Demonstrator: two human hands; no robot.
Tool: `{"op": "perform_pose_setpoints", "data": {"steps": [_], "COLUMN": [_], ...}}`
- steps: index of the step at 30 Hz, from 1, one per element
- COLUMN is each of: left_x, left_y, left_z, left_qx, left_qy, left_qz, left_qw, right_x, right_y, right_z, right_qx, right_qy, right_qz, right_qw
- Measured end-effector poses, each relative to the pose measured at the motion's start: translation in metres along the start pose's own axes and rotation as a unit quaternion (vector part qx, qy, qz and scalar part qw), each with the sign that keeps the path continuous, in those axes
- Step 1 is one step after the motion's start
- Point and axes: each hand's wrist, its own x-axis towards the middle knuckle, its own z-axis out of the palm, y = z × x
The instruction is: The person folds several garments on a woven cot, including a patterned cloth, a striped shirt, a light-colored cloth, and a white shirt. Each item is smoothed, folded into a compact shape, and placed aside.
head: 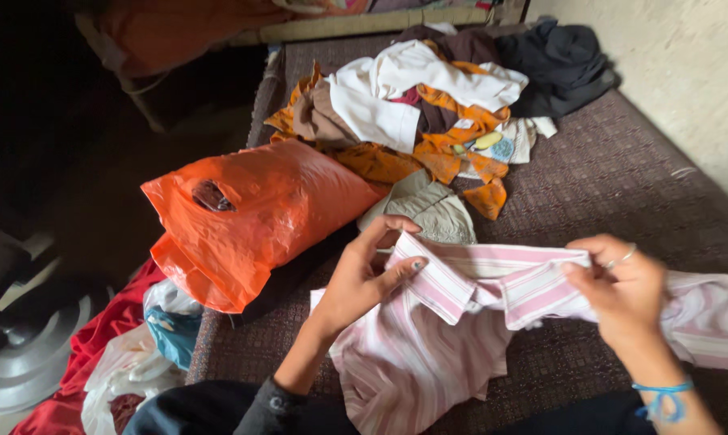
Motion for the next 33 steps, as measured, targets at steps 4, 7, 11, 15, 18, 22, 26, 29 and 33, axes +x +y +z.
{"op": "perform_pose_setpoints", "data": {"steps": [4, 7, 11, 15, 18, 22, 26, 29, 33], "left_x": [0.006, 0.009, -0.009, -0.033, -0.042, -0.042, -0.047, -0.046, -0.046], "left_y": [0.029, 0.027, 0.002, -0.029, -0.031, -0.02, -0.014, -0.013, -0.013], "left_z": [0.001, 0.002, 0.01, 0.023, 0.029, 0.038, 0.047, 0.049, 0.05], "left_qx": [-0.112, -0.031, 0.22, 0.225, 0.225, 0.199, 0.188, 0.159, 0.125], "left_qy": [0.008, 0.088, 0.216, 0.249, 0.272, 0.248, 0.228, 0.216, 0.207], "left_qz": [0.001, -0.054, -0.109, -0.099, -0.06, -0.095, -0.076, -0.091, -0.068], "left_qw": [0.994, 0.994, 0.945, 0.937, 0.934, 0.943, 0.952, 0.959, 0.968], "right_x": [0.021, 0.028, 0.023, -0.015, -0.034, -0.045, -0.049, -0.053, -0.058], "right_y": [-0.046, -0.055, -0.037, -0.025, -0.036, -0.055, -0.067, -0.07, -0.068], "right_z": [-0.021, -0.004, 0.05, 0.086, 0.111, 0.141, 0.159, 0.165, 0.165], "right_qx": [0.203, 0.149, -0.002, -0.105, -0.106, -0.087, -0.01, 0.042, 0.084], "right_qy": [-0.048, -0.056, -0.054, -0.019, -0.015, -0.01, -0.013, 0.009, 0.022], "right_qz": [-0.022, 0.02, 0.03, 0.047, 0.023, 0.028, 0.075, 0.126, 0.137], "right_qw": [0.978, 0.987, 0.998, 0.993, 0.994, 0.996, 0.997, 0.991, 0.987]}}
